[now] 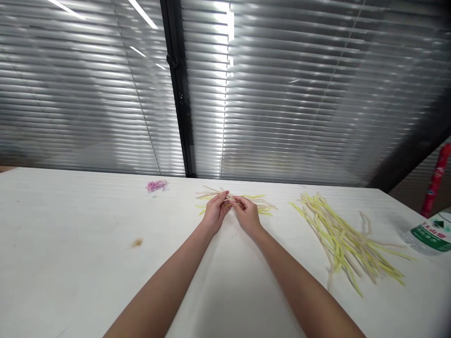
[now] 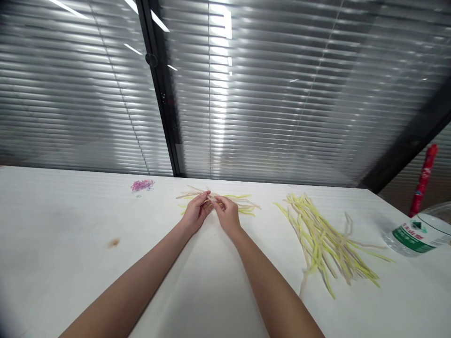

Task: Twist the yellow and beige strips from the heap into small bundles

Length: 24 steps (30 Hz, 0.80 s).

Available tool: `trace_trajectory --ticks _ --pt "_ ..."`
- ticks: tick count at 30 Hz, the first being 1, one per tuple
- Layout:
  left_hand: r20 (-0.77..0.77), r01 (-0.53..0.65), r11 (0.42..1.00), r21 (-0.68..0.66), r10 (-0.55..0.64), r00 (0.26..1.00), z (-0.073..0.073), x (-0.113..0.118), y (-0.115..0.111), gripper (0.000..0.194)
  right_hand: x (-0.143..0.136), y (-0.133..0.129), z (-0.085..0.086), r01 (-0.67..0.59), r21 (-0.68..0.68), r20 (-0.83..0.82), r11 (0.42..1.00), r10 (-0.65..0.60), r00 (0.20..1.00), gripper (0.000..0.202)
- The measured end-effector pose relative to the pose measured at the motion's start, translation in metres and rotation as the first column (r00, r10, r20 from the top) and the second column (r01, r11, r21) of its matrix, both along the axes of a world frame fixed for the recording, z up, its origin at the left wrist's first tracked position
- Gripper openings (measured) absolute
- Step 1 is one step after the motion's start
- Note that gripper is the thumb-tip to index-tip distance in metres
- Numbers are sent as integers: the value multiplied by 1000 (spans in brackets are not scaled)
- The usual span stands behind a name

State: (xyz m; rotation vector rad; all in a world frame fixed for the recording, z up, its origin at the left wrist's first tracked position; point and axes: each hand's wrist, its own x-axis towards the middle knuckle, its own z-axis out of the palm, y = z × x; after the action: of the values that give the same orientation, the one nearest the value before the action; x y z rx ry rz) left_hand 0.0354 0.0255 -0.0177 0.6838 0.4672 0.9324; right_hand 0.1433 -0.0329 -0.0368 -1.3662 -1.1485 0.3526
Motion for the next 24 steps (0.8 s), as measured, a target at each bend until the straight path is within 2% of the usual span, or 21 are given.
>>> trace_trajectory --ticks 5,9,15,24 --pt "-10 -7 1000 -3 7 1000 1 0 -1 32 -1 -3 4 -39 -3 -59 999 39 998 26" --pt "-21 -17 1000 24 17 1000 -1 1 -1 33 0 -5 6 -50 15 -37 999 51 998 22" --pt "-37 -56 998 26 56 998 2 2 -4 36 2 -3 2 -16 -12 -57 1000 16 998 21" --pt "87 -200 970 -136 213 973 3 2 3 29 1 -4 6 75 -84 -156 994 -87 984 21"
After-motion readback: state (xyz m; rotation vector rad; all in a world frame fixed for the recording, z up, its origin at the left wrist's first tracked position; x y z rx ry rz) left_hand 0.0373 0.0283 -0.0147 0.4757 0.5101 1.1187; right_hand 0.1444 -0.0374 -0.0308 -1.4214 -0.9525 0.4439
